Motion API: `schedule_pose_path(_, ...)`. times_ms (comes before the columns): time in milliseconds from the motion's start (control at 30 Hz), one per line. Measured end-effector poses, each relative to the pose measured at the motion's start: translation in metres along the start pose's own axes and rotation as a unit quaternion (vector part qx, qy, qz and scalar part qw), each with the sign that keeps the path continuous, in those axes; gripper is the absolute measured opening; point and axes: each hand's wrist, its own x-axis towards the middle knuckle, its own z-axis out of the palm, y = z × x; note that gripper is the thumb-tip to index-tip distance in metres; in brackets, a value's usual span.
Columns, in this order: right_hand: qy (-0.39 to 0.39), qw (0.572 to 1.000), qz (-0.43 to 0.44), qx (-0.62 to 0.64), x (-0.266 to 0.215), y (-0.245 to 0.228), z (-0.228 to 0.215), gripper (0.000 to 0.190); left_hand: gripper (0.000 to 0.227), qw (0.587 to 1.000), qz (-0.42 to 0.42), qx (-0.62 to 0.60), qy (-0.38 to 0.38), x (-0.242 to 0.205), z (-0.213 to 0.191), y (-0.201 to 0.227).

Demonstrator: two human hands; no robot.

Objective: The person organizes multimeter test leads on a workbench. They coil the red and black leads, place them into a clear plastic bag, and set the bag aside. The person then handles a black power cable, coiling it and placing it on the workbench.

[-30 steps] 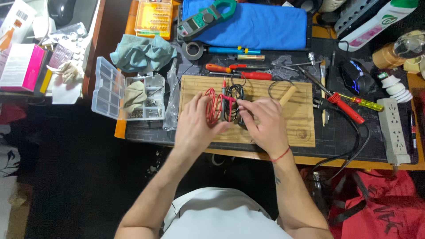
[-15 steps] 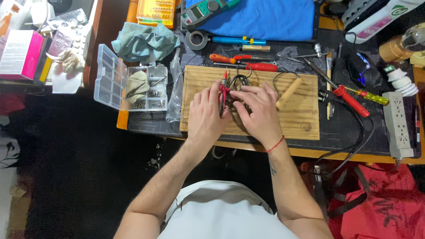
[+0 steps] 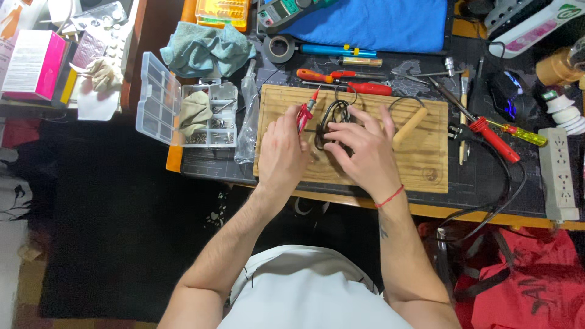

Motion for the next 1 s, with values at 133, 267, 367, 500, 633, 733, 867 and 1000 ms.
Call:
schedule_pose_path(133,0.044,0.999,0.003,0.028,0.002,0.0,0.004,0.009,0.07,0.997,-0.013,-0.068,0.017,-0.001,-0.013,-0.001)
schedule_pose_path(267,0.045,0.974,0.111,0.193,0.002,-0.01,0.009,0.014,0.069,0.956,-0.037,-0.291,-0.002,-0.003,-0.05,0.011)
schedule_pose_path(367,0.02,0.902,0.213,0.376,0.002,-0.013,0.023,0.037,0.068,0.899,-0.047,-0.432,-0.046,-0.003,-0.063,0.014)
schedule_pose_path(500,0.007,0.778,0.281,0.562,0.012,-0.031,0.016,0.042,0.065,0.897,-0.016,-0.441,-0.022,-0.008,-0.056,0.014)
schedule_pose_path(633,0.016,0.777,0.293,0.557,0.012,-0.02,0.032,0.027,0.06,0.954,0.113,-0.253,0.115,-0.012,-0.022,0.01)
schedule_pose_path(733,0.005,0.776,0.292,0.559,0.01,-0.02,0.032,0.033,0.057,0.953,0.177,-0.168,0.178,-0.017,-0.032,0.018)
schedule_pose_path(867,0.003,0.757,0.277,0.592,0.011,-0.031,0.02,0.05,0.058,0.951,0.178,-0.16,0.194,-0.02,-0.033,0.016)
schedule_pose_path(1000,-0.01,0.752,0.27,0.601,0.004,-0.026,0.032,0.04,0.055,0.949,0.157,-0.213,0.173,-0.025,-0.033,0.005)
